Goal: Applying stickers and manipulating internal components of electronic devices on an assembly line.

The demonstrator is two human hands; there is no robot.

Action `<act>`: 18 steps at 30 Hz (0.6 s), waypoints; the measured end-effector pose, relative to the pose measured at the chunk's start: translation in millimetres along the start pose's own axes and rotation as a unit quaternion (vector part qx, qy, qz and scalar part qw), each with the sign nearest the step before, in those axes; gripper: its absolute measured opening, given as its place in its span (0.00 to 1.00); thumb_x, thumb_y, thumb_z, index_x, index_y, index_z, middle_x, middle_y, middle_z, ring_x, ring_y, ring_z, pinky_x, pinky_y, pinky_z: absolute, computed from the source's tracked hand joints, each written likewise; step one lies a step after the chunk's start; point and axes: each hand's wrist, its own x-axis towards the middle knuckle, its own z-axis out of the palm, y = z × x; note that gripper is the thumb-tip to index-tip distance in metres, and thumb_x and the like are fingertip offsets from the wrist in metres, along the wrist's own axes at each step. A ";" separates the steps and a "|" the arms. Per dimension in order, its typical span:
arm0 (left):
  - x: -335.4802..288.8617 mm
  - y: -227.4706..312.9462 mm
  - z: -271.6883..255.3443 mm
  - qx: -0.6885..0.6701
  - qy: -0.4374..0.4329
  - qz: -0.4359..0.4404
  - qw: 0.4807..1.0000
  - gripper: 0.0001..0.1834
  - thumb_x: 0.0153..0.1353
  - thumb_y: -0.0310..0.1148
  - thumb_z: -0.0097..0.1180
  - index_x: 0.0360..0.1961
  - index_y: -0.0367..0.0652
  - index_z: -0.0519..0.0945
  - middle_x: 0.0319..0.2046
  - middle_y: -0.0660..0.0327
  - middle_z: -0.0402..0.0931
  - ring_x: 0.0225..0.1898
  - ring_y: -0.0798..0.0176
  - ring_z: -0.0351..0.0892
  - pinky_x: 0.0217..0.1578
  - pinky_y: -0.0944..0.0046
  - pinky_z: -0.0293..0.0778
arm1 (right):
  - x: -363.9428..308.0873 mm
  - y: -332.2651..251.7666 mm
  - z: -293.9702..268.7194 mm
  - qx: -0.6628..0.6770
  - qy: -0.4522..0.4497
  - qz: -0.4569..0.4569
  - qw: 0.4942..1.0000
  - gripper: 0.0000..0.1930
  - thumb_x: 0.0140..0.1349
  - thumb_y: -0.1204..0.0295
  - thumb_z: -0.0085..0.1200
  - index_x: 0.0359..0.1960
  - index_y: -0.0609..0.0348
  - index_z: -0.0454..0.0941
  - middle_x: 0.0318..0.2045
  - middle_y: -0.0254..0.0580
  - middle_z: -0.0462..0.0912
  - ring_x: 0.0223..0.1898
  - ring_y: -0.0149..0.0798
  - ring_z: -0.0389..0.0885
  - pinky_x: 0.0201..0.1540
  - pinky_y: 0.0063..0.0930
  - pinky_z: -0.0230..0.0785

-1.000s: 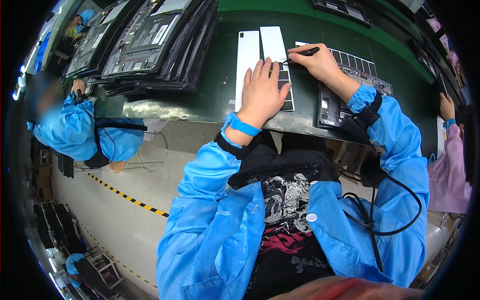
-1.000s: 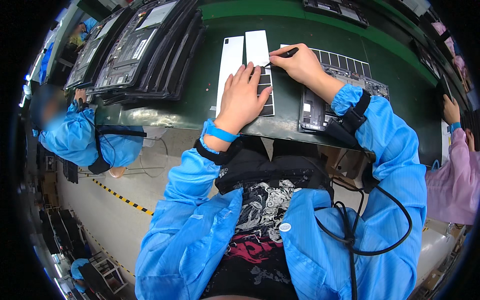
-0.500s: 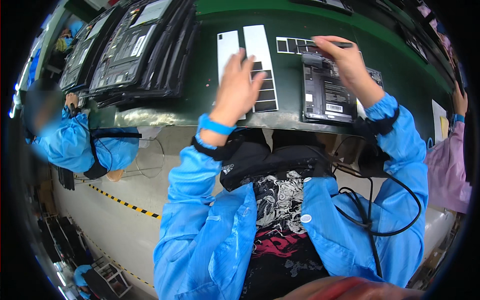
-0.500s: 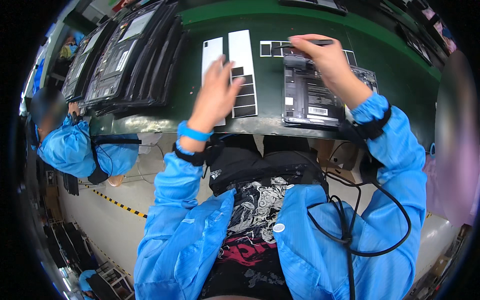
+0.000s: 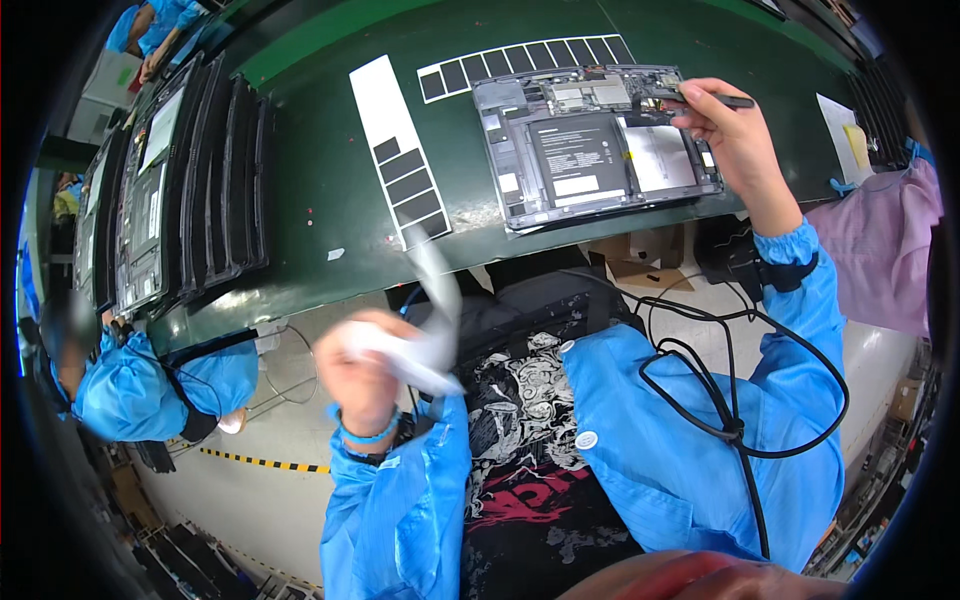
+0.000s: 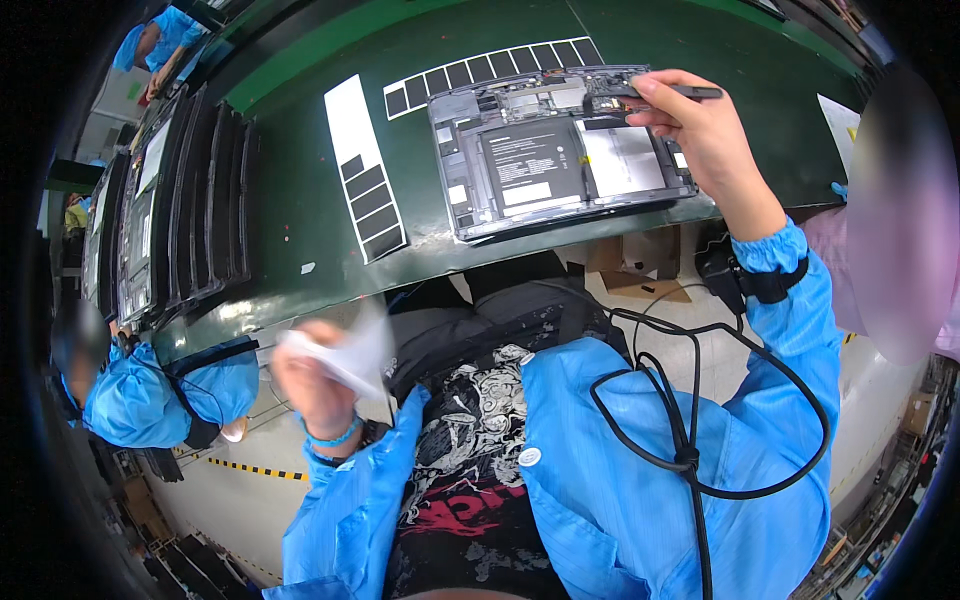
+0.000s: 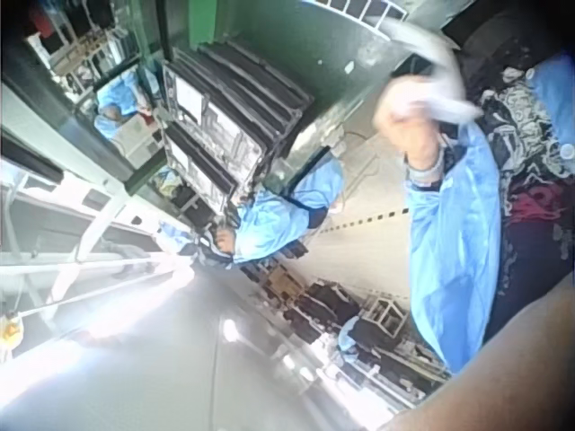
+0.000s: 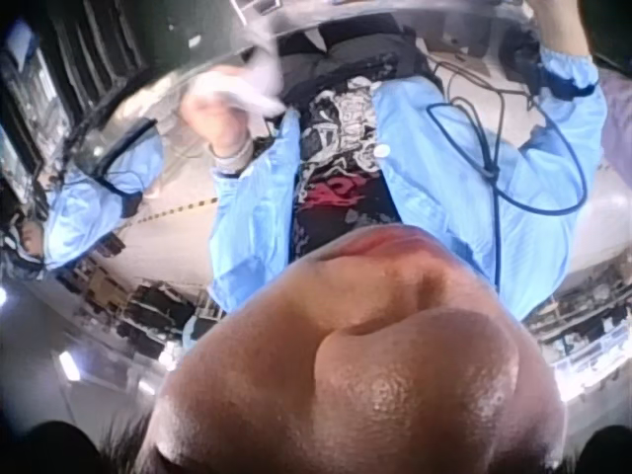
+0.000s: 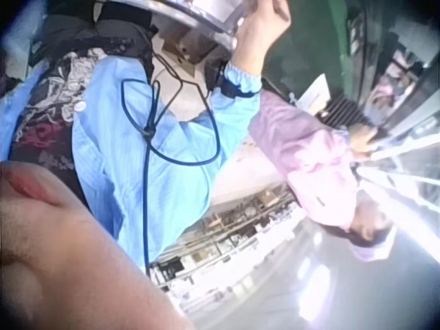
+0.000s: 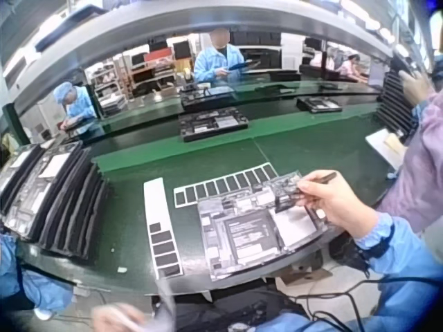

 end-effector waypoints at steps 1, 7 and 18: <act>1.0 -9.2 6.8 0.016 -0.115 -0.078 0.990 0.10 0.59 0.31 0.54 0.30 0.33 0.79 0.26 0.58 0.79 0.28 0.69 0.75 0.29 0.67 0.71 | 2.9 -1.7 1.3 0.000 -0.003 0.013 1.000 0.13 0.59 0.66 0.58 0.41 0.61 0.79 0.36 0.38 0.83 0.30 0.27 0.81 0.32 0.16 0.64; 47.3 -141.1 122.1 0.076 -0.214 -0.384 0.895 0.18 0.65 0.39 0.49 0.41 0.32 0.78 0.31 0.61 0.78 0.33 0.68 0.74 0.34 0.67 0.70 | 0.6 -19.3 -31.2 0.034 0.001 -0.078 0.996 0.09 0.63 0.70 0.53 0.40 0.62 0.78 0.31 0.39 0.81 0.21 0.26 0.75 0.25 0.17 0.66; 65.7 -478.0 233.0 0.249 -0.104 -0.334 0.903 0.18 0.62 0.39 0.53 0.48 0.39 0.74 0.32 0.53 0.77 0.24 0.58 0.77 0.14 0.57 0.69 | -171.1 39.5 -132.9 0.138 0.182 -0.083 0.970 0.11 0.64 0.71 0.50 0.43 0.66 0.76 0.35 0.49 0.83 0.19 0.26 0.70 0.26 0.17 0.62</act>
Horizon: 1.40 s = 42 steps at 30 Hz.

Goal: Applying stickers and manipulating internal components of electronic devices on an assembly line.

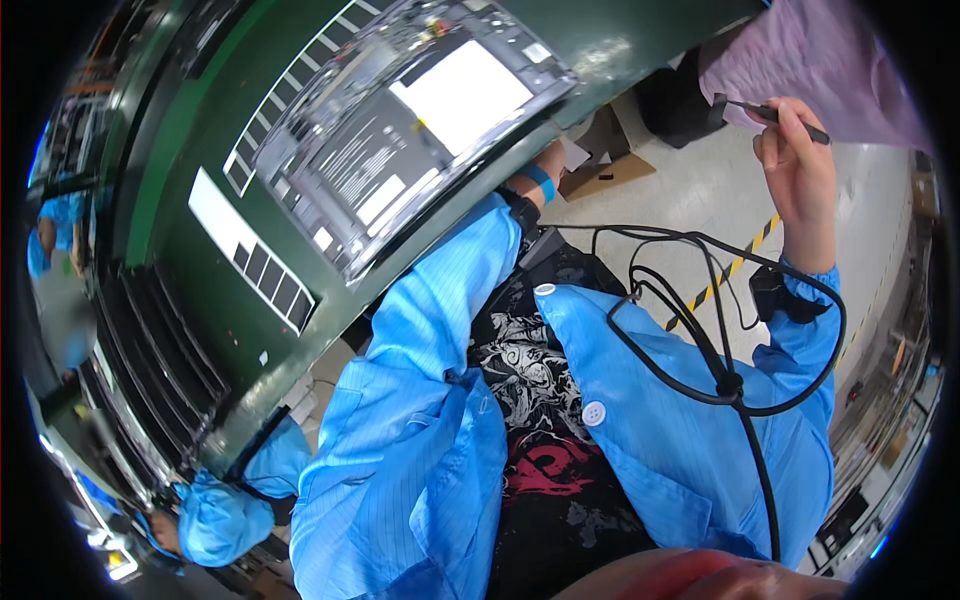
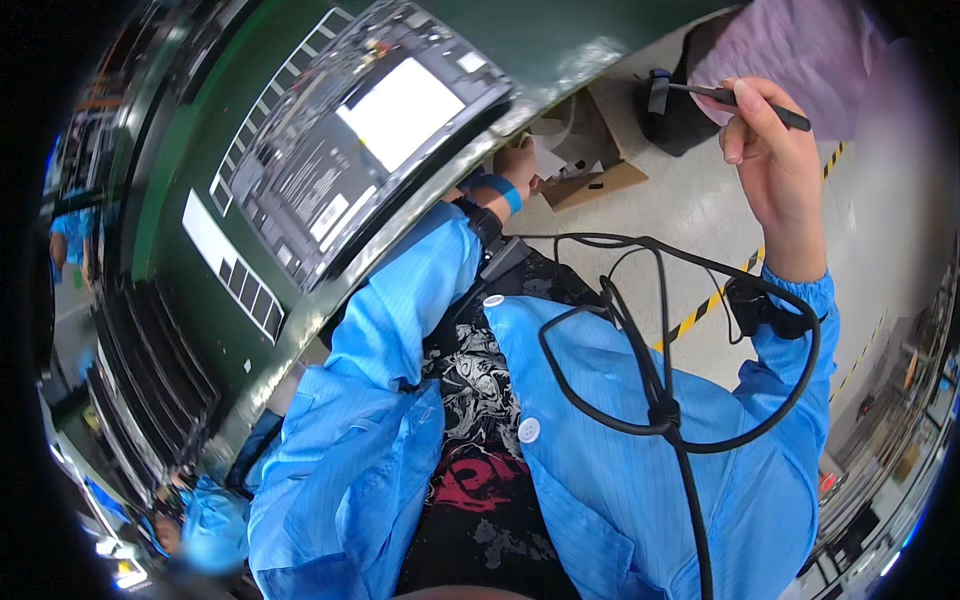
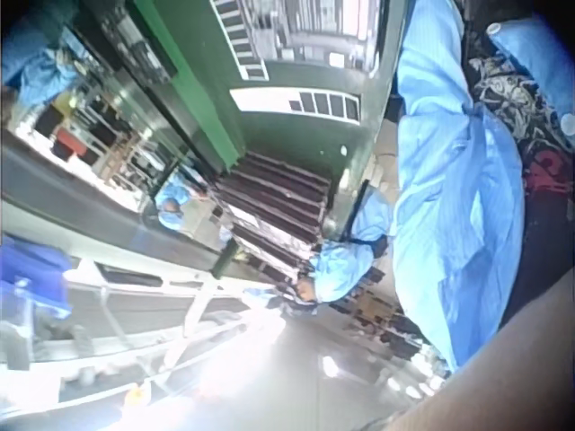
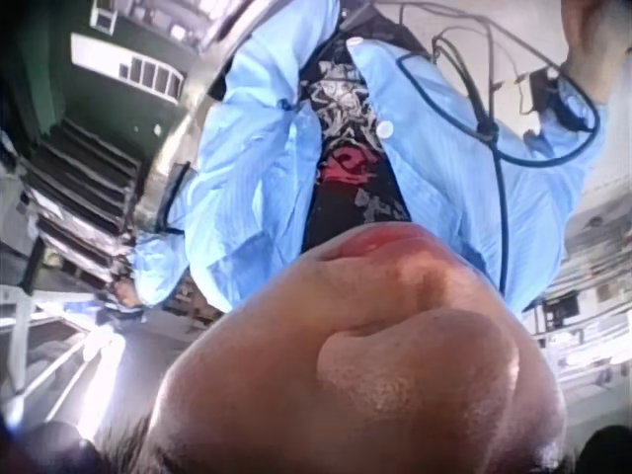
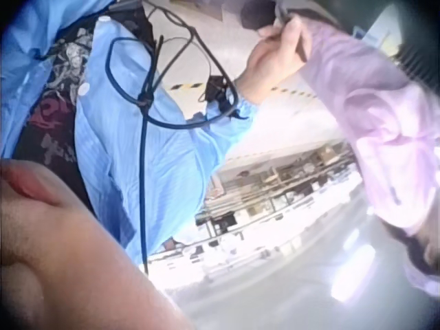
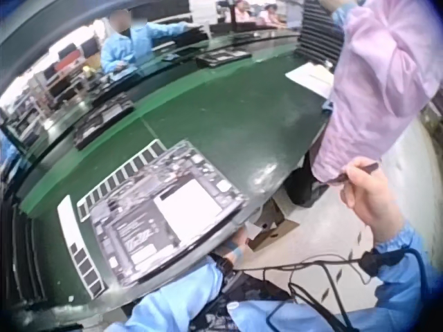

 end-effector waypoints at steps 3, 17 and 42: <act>-15.4 17.9 32.3 0.031 -0.014 -0.002 0.999 0.18 0.61 0.40 0.55 0.44 0.37 0.74 0.32 0.51 0.78 0.26 0.54 0.80 0.15 0.55 0.70 | -13.9 6.1 -18.4 -0.015 0.066 -0.018 0.998 0.11 0.64 0.71 0.50 0.42 0.66 0.76 0.36 0.52 0.83 0.20 0.26 0.71 0.26 0.16 0.62; -5.2 50.4 46.3 0.244 -0.178 0.018 0.953 0.28 0.65 0.47 0.37 0.40 0.29 0.77 0.40 0.41 0.78 0.44 0.44 0.77 0.45 0.53 0.69 | 32.6 -13.9 18.3 0.045 0.101 -0.168 0.980 0.10 0.64 0.72 0.49 0.44 0.65 0.75 0.34 0.45 0.81 0.21 0.27 0.70 0.27 0.20 0.63; -217.2 263.7 -325.7 0.413 0.039 0.479 0.774 0.22 0.59 0.39 0.55 0.51 0.38 0.73 0.56 0.48 0.69 0.57 0.48 0.68 0.56 0.56 0.66 | 136.7 69.7 266.8 -0.068 -0.263 0.105 0.957 0.11 0.57 0.70 0.61 0.39 0.62 0.79 0.32 0.37 0.82 0.32 0.29 0.82 0.33 0.15 0.71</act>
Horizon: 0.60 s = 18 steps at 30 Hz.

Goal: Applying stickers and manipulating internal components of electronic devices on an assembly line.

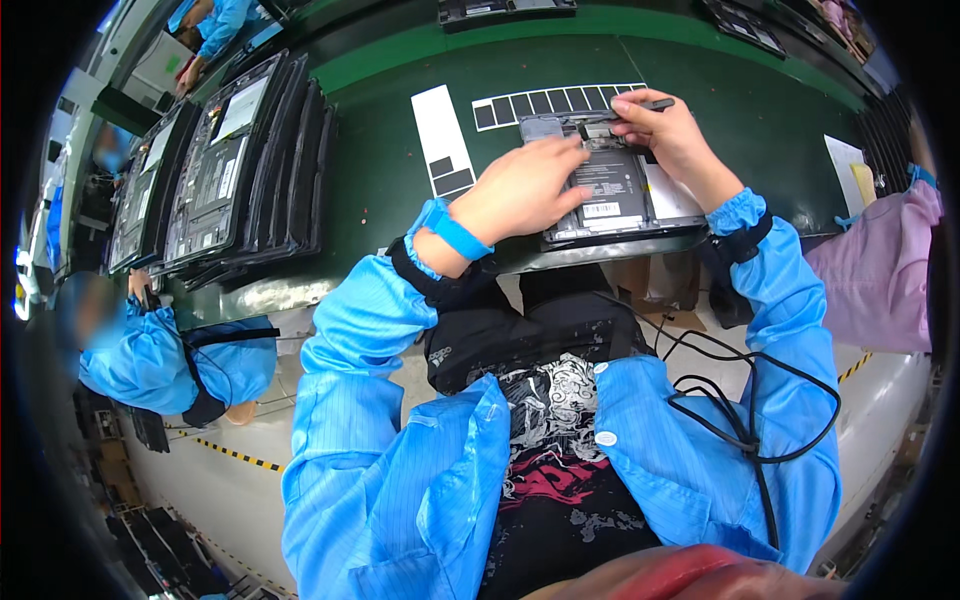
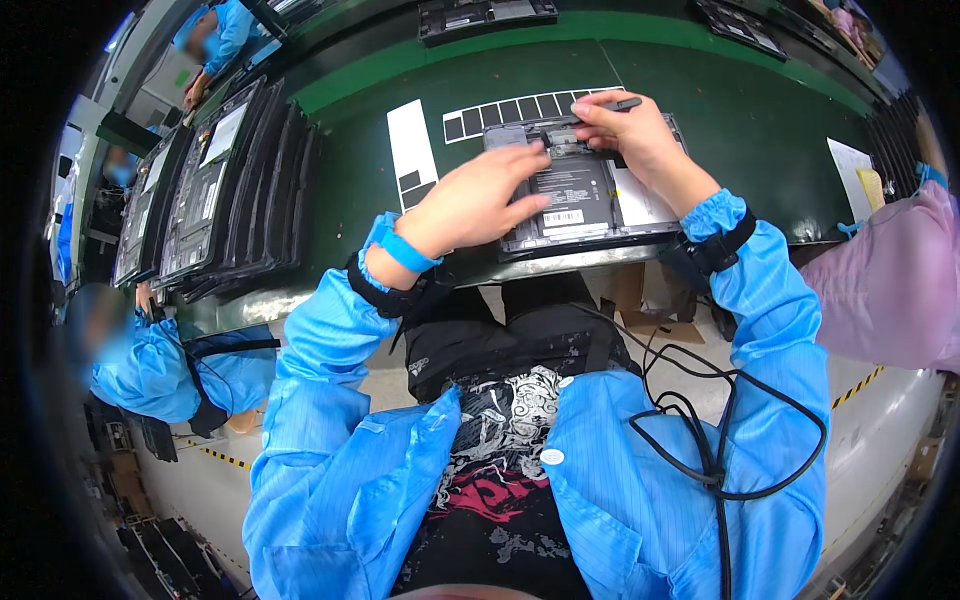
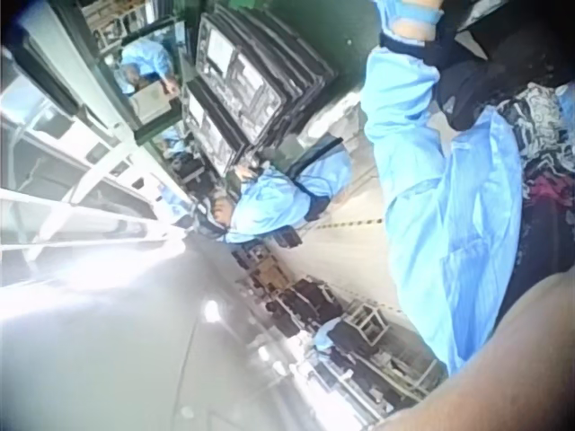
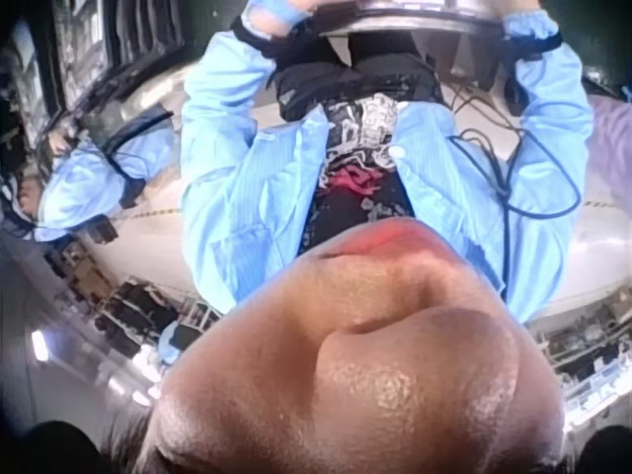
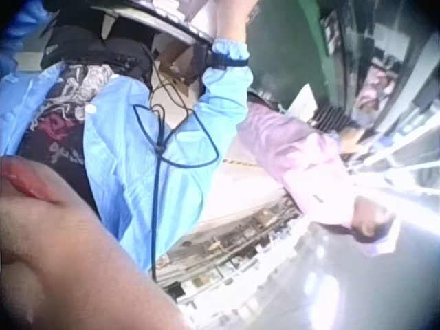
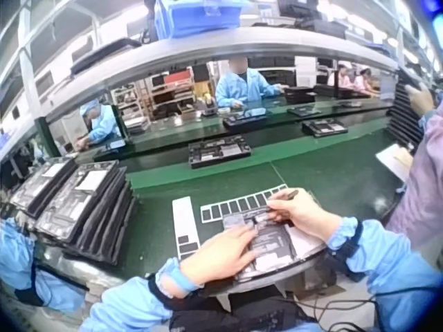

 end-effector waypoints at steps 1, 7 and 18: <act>1.6 -1.9 3.2 0.038 -0.025 0.028 0.999 0.24 0.59 0.41 0.55 0.53 0.37 0.72 0.57 0.48 0.67 0.58 0.47 0.66 0.58 0.56 0.64 | -0.4 3.4 -2.3 -0.006 0.004 -0.007 1.000 0.11 0.57 0.71 0.61 0.39 0.63 0.79 0.32 0.38 0.82 0.32 0.29 0.82 0.33 0.15 0.72; -0.5 -3.9 12.0 0.064 -0.033 0.048 0.996 0.29 0.57 0.42 0.57 0.55 0.36 0.71 0.58 0.51 0.68 0.59 0.44 0.64 0.59 0.54 0.63 | 2.5 3.0 -6.7 -0.006 -0.004 0.006 1.000 0.10 0.57 0.72 0.61 0.39 0.65 0.78 0.32 0.39 0.82 0.32 0.29 0.82 0.34 0.16 0.75; 1.8 -0.2 9.9 0.052 -0.027 0.026 0.998 0.28 0.54 0.40 0.59 0.53 0.35 0.72 0.55 0.51 0.70 0.56 0.45 0.67 0.56 0.54 0.67 | 1.0 1.5 3.4 -0.071 0.043 0.016 0.996 0.11 0.57 0.71 0.61 0.39 0.65 0.79 0.31 0.39 0.82 0.31 0.29 0.81 0.35 0.17 0.73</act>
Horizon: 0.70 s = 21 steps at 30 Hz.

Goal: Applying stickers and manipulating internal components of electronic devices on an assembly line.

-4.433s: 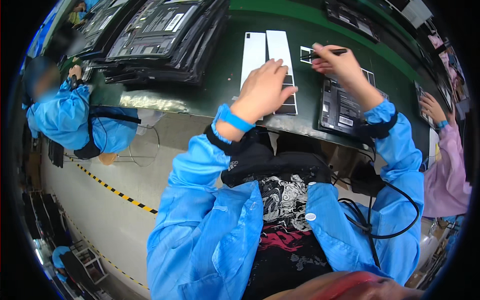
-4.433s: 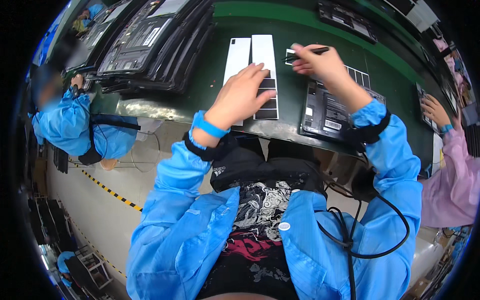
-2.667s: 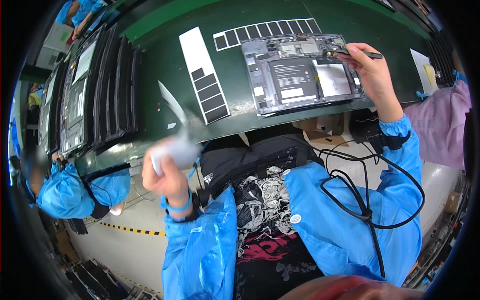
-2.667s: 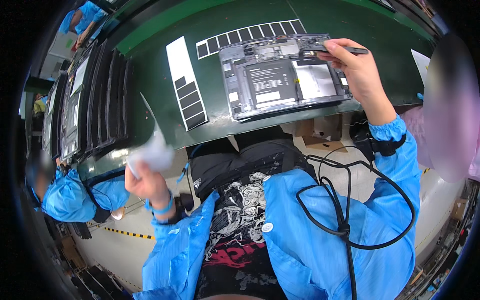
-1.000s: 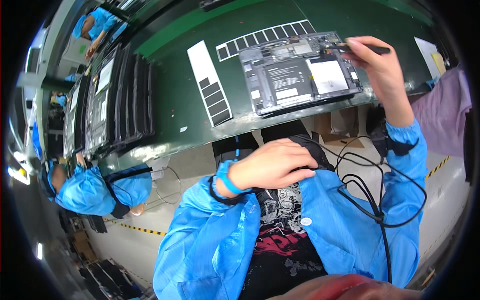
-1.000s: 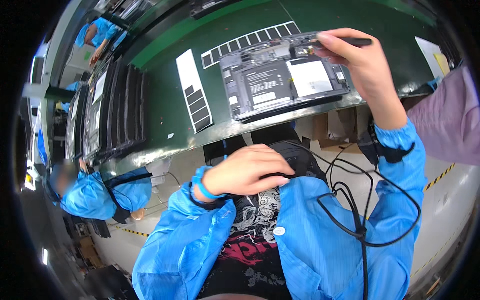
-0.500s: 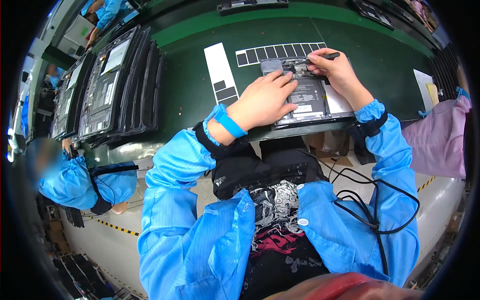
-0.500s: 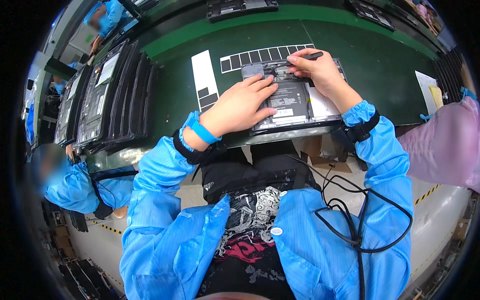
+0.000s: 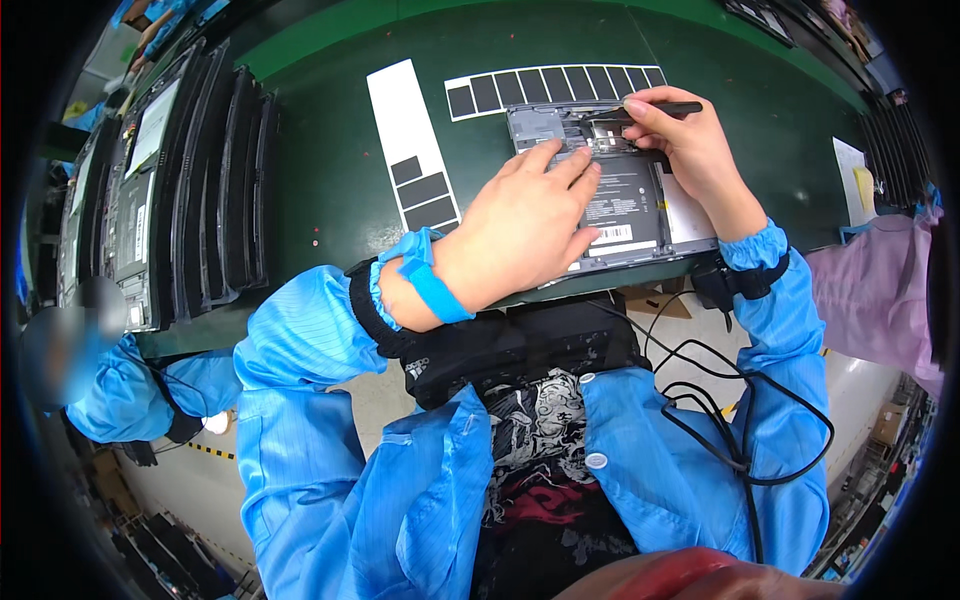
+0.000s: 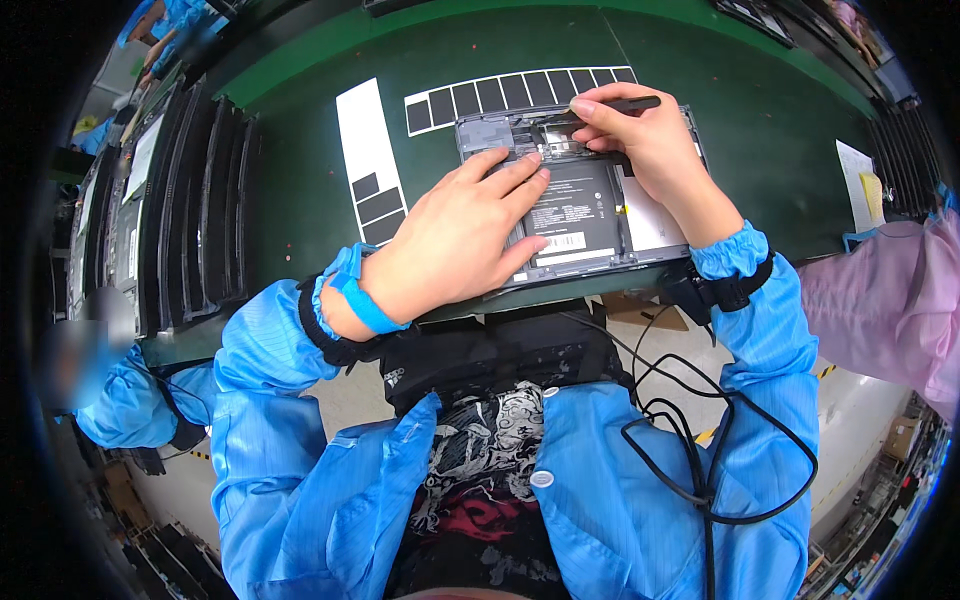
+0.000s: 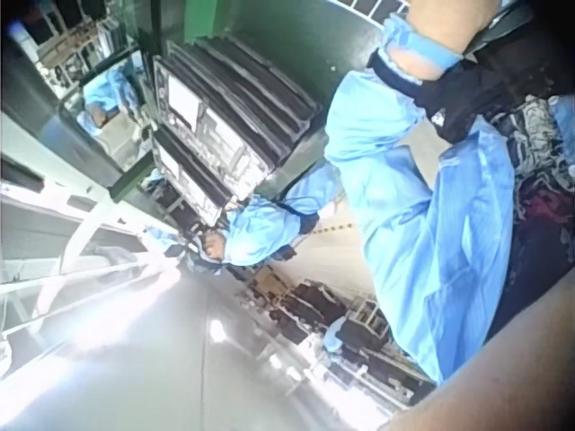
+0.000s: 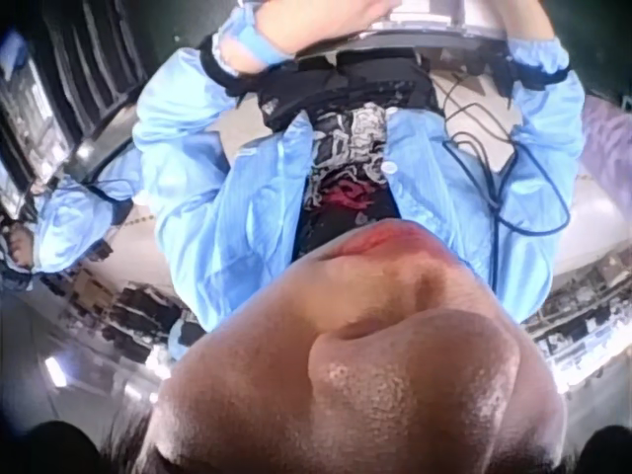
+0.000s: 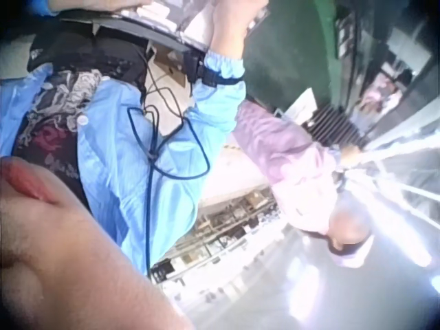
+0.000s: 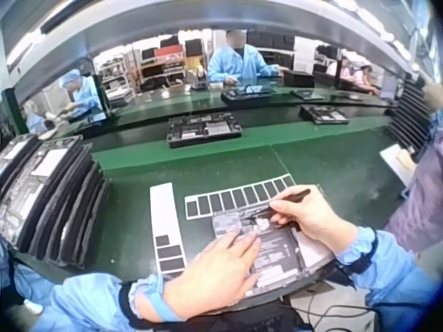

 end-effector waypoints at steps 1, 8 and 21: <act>0.4 0.7 1.3 0.002 0.000 -0.002 1.000 0.28 0.53 0.40 0.59 0.53 0.35 0.72 0.55 0.51 0.70 0.56 0.45 0.67 0.55 0.54 0.68 | -0.4 0.4 0.9 -0.001 -0.001 0.004 1.000 0.11 0.57 0.71 0.61 0.39 0.65 0.79 0.31 0.39 0.82 0.31 0.29 0.81 0.35 0.17 0.73; 8.6 11.0 -1.6 0.012 -0.039 -0.045 0.998 0.27 0.53 0.39 0.59 0.52 0.36 0.73 0.54 0.53 0.70 0.53 0.49 0.69 0.51 0.54 0.67 | -0.3 4.7 0.8 -0.001 0.009 -0.024 1.000 0.11 0.57 0.71 0.60 0.39 0.64 0.80 0.28 0.38 0.82 0.27 0.27 0.80 0.32 0.17 0.70; 0.4 11.2 14.5 0.034 0.042 -0.038 0.998 0.25 0.53 0.40 0.58 0.52 0.39 0.74 0.56 0.57 0.70 0.53 0.48 0.68 0.52 0.53 0.65 | -5.1 5.4 3.4 -0.041 0.019 -0.055 0.997 0.11 0.56 0.71 0.61 0.37 0.66 0.81 0.23 0.37 0.81 0.25 0.25 0.77 0.27 0.16 0.64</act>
